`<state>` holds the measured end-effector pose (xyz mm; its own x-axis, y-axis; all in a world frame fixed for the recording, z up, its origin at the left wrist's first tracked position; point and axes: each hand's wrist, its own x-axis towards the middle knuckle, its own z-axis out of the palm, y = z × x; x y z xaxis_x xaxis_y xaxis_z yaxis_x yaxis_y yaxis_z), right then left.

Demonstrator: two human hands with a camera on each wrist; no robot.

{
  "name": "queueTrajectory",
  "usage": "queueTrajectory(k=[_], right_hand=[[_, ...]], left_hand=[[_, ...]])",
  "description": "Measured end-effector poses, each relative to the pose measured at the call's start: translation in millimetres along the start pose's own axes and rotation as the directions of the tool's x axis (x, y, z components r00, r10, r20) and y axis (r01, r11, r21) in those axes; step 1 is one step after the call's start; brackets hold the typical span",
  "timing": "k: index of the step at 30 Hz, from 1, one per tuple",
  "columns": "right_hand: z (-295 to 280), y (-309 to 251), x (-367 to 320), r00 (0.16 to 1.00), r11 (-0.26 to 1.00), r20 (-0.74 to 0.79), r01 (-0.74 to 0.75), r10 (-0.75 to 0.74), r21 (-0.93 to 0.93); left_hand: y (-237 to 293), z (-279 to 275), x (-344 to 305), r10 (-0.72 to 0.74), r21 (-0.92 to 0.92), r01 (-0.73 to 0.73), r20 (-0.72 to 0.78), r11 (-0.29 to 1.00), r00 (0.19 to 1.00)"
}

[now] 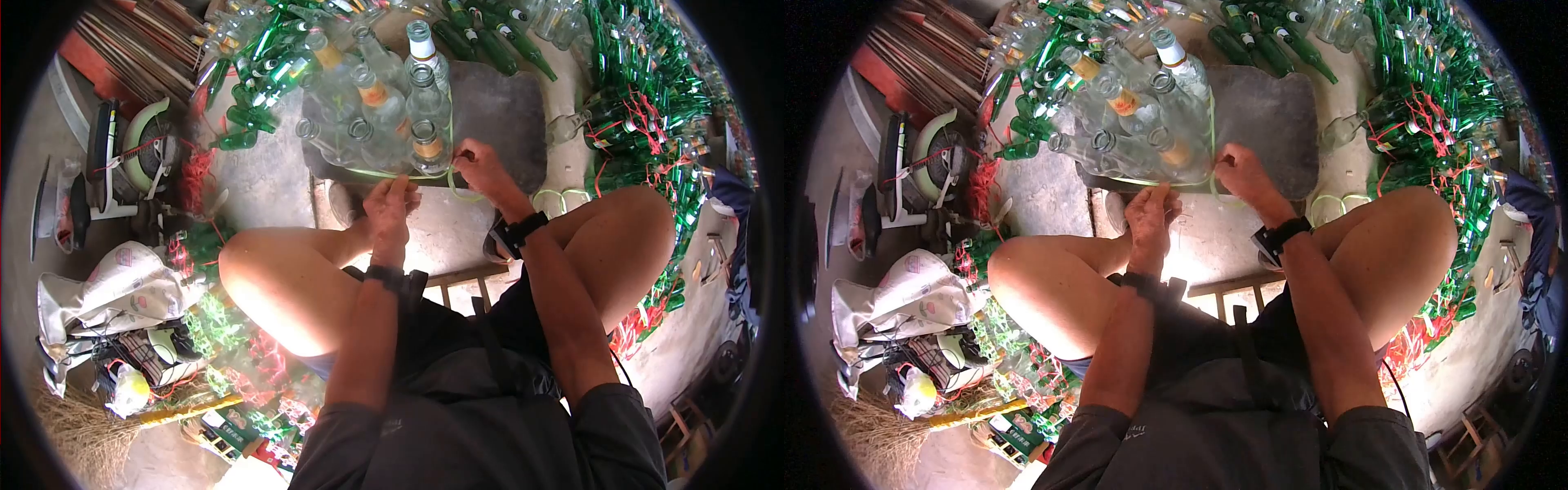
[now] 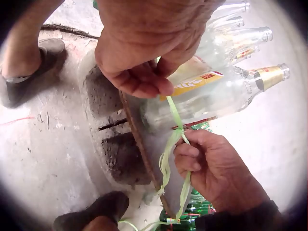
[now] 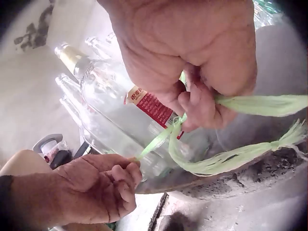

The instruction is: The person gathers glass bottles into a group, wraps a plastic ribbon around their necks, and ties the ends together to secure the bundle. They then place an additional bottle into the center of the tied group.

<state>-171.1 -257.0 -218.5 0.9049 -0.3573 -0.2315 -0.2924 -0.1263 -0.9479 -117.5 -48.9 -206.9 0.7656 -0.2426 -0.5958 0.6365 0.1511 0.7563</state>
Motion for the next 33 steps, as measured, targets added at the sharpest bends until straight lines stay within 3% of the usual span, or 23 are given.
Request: queueTrajectory(k=[6,9,11,14,18,24,27,30,32,33], right_hand=[[-5,-6,-1,1.000,1.000,0.004,0.005,-0.005,-0.005],[-10,-13,-5,0.994,0.996,0.054,-0.092,0.091,0.020],[-14,-22,-9,0.958,0.950,0.182,-0.253,0.221,0.183],[-10,-26,-5,0.968,0.955,0.082,-0.247,0.236,0.163],[-8,-36,-2,0.978,0.967,0.039,-0.209,0.205,0.144],[-4,-19,9,0.969,0.952,0.027,-0.248,0.247,0.180],[-3,-5,15,0.976,0.962,0.039,-0.218,0.214,0.165],[-5,-5,17,0.996,0.993,-0.003,-0.094,0.094,0.065],[-9,-13,16,0.974,0.969,0.060,-0.224,0.219,0.105],[-10,-22,16,0.975,0.970,0.051,-0.220,0.216,0.106]], left_hand=[[2,2,0,-0.034,0.033,0.035,-0.033,0.999,0.999],[-1,-2,-2,0.040,-0.008,-0.041,-0.022,0.999,0.999],[-4,-7,5,0.082,-0.064,-0.094,-0.166,0.994,0.983],[10,-7,2,0.181,-0.160,-0.206,-0.155,0.965,0.971],[15,-14,12,0.245,-0.100,-0.266,-0.179,0.959,0.953],[13,-22,19,0.199,-0.107,-0.221,-0.183,0.970,0.963],[15,-21,20,0.158,-0.134,-0.189,-0.213,0.973,0.964],[19,-22,18,0.174,-0.083,-0.193,-0.197,0.978,0.965],[25,-21,17,0.162,-0.092,-0.190,-0.246,0.977,0.956],[28,-19,16,0.145,-0.102,-0.183,-0.300,0.978,0.943]])
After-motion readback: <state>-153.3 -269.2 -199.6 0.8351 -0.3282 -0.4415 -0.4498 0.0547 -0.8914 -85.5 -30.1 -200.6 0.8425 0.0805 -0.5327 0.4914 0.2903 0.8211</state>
